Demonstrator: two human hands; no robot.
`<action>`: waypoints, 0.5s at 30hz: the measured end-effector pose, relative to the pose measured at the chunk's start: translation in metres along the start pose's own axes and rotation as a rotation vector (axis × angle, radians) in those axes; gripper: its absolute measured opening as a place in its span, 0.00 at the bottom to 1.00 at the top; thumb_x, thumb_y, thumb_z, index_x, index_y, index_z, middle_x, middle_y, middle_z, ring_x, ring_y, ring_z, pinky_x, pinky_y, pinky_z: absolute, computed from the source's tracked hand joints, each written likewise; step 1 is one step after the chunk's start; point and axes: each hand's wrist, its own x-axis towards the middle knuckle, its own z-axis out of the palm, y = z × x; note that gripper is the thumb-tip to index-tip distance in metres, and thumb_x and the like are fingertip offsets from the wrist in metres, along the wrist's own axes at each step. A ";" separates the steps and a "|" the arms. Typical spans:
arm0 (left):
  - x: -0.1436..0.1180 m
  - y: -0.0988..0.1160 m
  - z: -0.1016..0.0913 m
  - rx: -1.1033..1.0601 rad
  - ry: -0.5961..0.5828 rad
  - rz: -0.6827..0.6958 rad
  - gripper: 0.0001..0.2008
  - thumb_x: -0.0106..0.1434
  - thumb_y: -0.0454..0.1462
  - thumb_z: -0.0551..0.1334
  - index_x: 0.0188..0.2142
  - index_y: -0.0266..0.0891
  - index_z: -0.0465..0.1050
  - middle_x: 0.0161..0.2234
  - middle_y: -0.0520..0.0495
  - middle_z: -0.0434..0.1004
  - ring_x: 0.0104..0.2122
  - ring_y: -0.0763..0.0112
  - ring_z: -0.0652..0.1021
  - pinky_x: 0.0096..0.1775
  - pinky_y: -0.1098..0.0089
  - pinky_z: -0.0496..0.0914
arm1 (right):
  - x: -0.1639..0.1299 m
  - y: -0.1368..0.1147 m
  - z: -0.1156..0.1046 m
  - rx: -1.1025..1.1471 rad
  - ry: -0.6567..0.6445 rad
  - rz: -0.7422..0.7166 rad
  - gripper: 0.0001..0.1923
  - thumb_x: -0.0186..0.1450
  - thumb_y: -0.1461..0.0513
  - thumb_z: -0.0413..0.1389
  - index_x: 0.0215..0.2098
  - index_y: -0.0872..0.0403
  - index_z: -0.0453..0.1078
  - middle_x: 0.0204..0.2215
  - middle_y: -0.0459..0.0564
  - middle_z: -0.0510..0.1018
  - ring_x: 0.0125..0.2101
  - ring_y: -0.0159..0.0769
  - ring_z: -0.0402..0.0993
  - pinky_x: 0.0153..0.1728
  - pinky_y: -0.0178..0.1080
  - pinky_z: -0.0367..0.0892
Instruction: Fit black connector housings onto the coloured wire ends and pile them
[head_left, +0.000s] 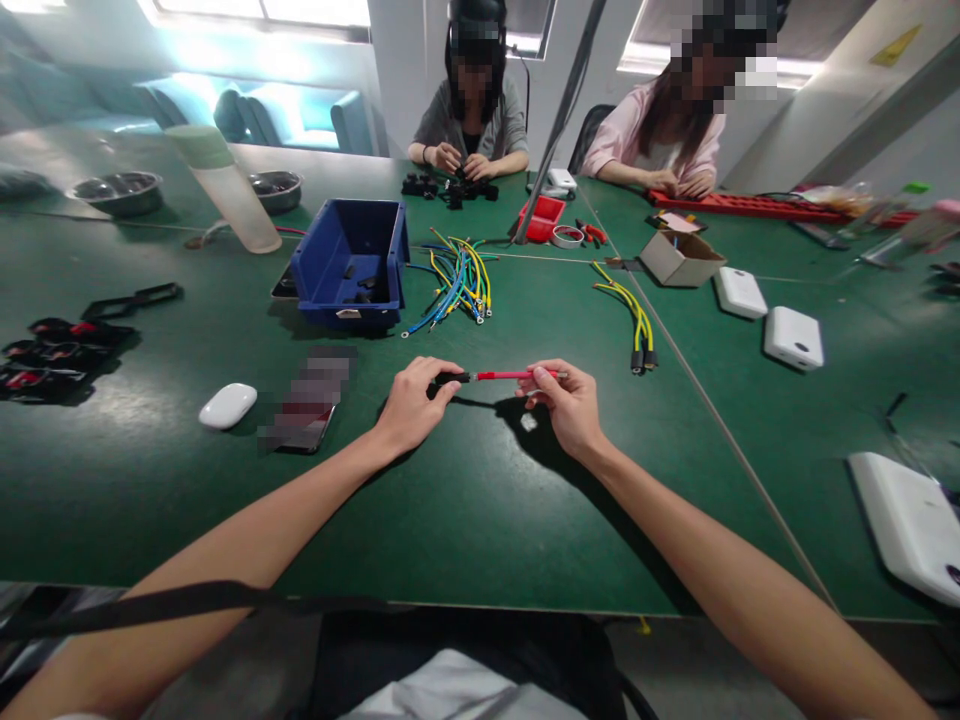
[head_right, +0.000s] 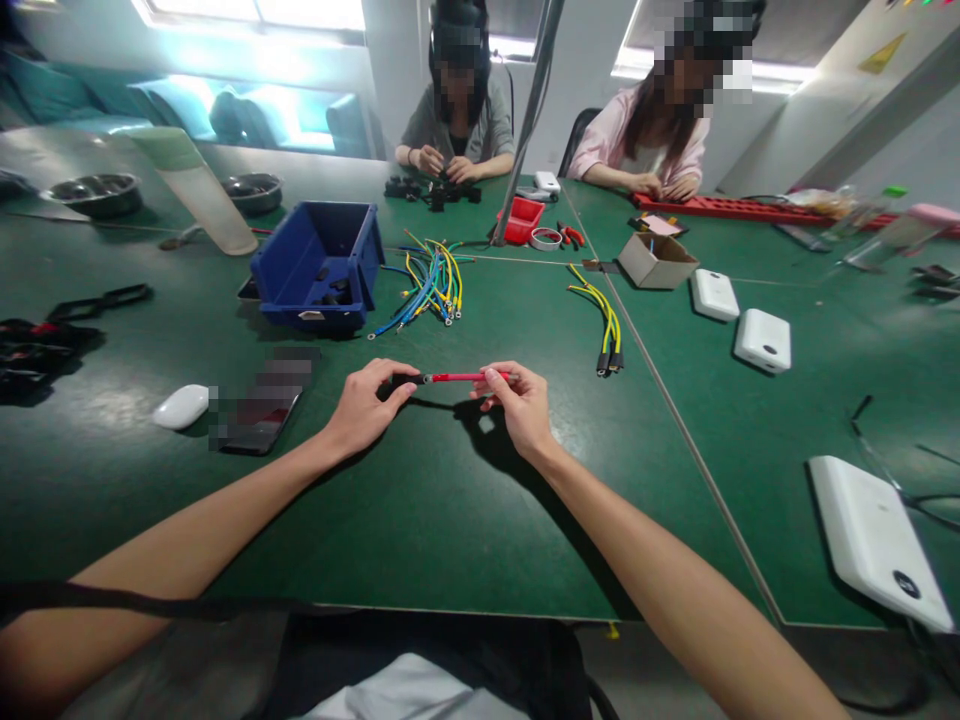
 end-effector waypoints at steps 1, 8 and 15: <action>0.000 0.000 0.000 -0.002 0.004 0.003 0.08 0.63 0.33 0.60 0.41 0.40 0.76 0.41 0.47 0.79 0.41 0.65 0.76 0.45 0.62 0.70 | 0.000 0.000 0.000 -0.004 0.001 -0.002 0.11 0.60 0.54 0.63 0.34 0.54 0.74 0.24 0.47 0.80 0.25 0.34 0.78 0.22 0.32 0.69; 0.000 0.000 0.000 -0.013 0.019 0.025 0.08 0.63 0.34 0.61 0.41 0.40 0.76 0.40 0.47 0.79 0.42 0.65 0.76 0.46 0.63 0.70 | 0.000 0.001 0.000 -0.024 -0.014 -0.015 0.11 0.61 0.54 0.62 0.34 0.53 0.73 0.24 0.47 0.79 0.25 0.34 0.78 0.22 0.33 0.68; -0.001 0.001 0.000 -0.033 0.026 -0.001 0.08 0.63 0.34 0.60 0.41 0.40 0.77 0.41 0.47 0.80 0.42 0.65 0.76 0.45 0.63 0.70 | -0.001 -0.003 0.002 -0.078 -0.027 -0.044 0.12 0.61 0.53 0.61 0.34 0.54 0.74 0.23 0.47 0.79 0.25 0.35 0.78 0.22 0.33 0.68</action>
